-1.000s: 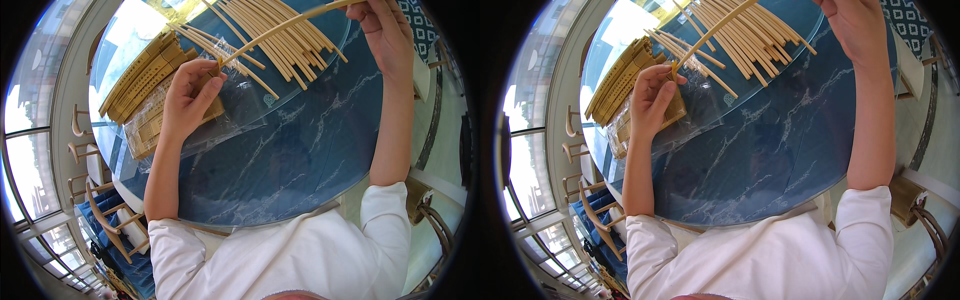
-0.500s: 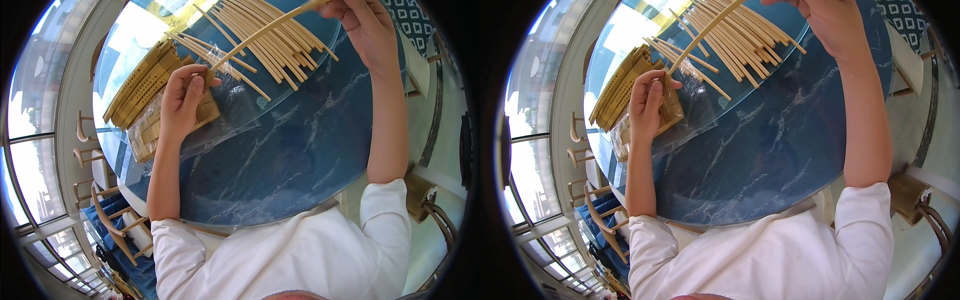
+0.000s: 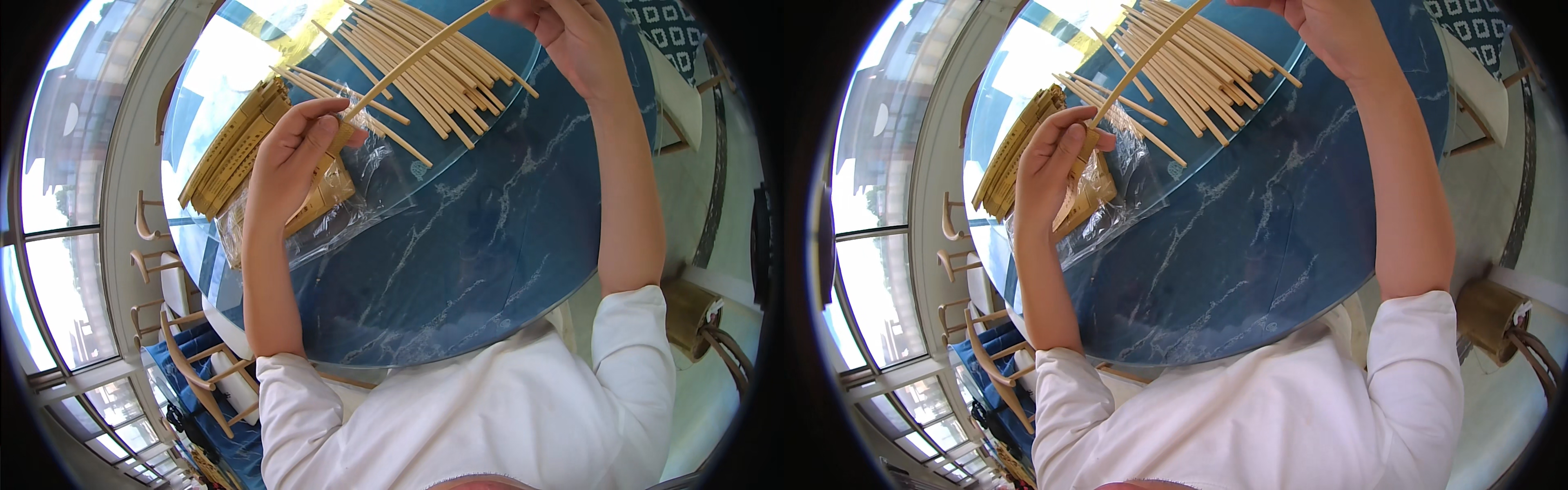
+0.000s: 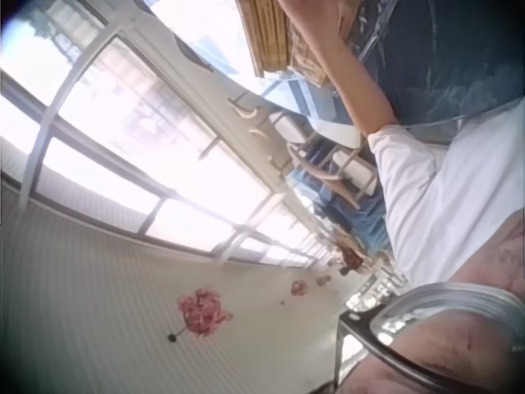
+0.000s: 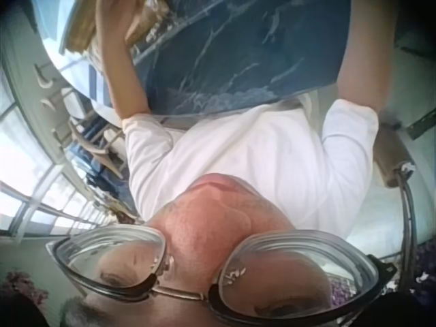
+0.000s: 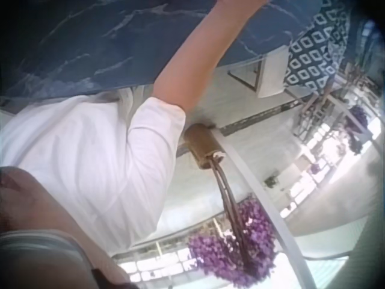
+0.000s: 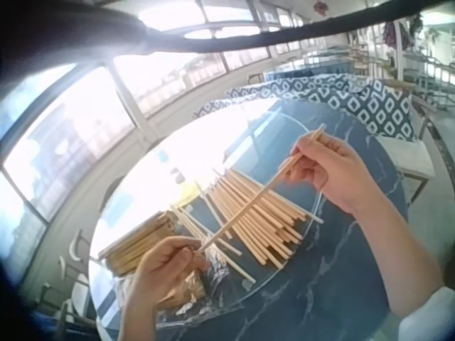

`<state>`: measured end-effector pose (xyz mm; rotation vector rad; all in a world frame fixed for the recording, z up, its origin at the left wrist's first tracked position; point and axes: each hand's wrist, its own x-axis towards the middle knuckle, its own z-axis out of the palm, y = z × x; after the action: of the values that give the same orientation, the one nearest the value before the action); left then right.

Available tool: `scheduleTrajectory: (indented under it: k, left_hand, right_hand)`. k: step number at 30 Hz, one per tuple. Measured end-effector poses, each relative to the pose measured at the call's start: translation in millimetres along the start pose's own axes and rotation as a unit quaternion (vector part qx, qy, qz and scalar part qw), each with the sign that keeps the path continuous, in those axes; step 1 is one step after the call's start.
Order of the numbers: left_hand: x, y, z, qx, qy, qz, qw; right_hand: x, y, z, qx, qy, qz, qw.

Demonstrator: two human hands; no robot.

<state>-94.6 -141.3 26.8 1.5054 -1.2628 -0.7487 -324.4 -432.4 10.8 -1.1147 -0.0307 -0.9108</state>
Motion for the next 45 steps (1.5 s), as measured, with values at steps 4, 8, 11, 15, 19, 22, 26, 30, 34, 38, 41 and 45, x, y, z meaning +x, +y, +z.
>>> scheduleTrajectory:
  k: [4, 8, 11, 15, 19, 22, 26, 30, 34, 38, 41, 45]
  left_hand:
    - [3.9, -2.2, 3.4, -0.028, -0.04, 0.0, 0.999]
    - [4.3, -10.4, 2.9, -0.069, -0.075, 0.006, 0.995]
    - [3.9, -11.3, 3.0, -0.074, -0.078, -0.005, 0.994]
    - [4.6, -11.3, 7.1, -0.097, -0.064, -0.011, 0.993]
    - [-0.4, -8.4, 5.2, -0.082, -0.037, -0.049, 0.995]
    - [-1.0, -0.9, 12.1, -0.045, -0.008, -0.093, 0.995]
    - [-4.8, -4.8, 6.2, -0.072, -0.045, -0.057, 0.995]
    - [-5.4, -6.8, 4.4, -0.092, -0.054, -0.054, 0.993]
    - [-5.1, -8.8, 3.6, -0.11, -0.042, -0.067, 0.991]
    - [-6.1, -5.4, 4.0, -0.125, -0.039, -0.082, 0.988]
    - [-4.8, -4.8, 2.6, -0.175, -0.071, -0.071, 0.979]
    - [-5.7, -10.7, 2.3, -0.192, -0.101, -0.065, 0.974]
  right_hand:
    - [2.3, -2.2, -6.5, 0.001, 0.009, 0.014, 1.0]
    - [-2.5, -8.4, 7.4, -0.02, 0.021, 0.037, 0.999]
    - [-2.6, -13.8, 8.5, -0.038, 0.029, 0.041, 0.998]
    - [-1.3, -6.9, -2.4, -0.034, -0.001, 0.0, 0.999]
    - [-1.4, -4.0, 3.2, -0.02, 0.005, -0.008, 1.0]
    - [-1.2, -3.9, 5.0, -0.022, 0.004, -0.017, 1.0]
    - [-0.8, -4.4, 3.6, -0.039, 0.001, -0.028, 0.999]
    - [-1.1, -5.9, 4.9, -0.043, 0.01, -0.034, 0.998]
    - [-2.5, -6.2, 9.2, -0.014, 0.017, -0.069, 0.997]
    - [-0.6, -13.7, 2.0, 0.004, 0.004, -0.062, 0.998]
    - [-1.1, -21.0, 6.6, -0.013, 0.042, -0.078, 0.996]
    - [-5.0, -17.4, 21.6, -0.059, 0.05, -0.111, 0.991]
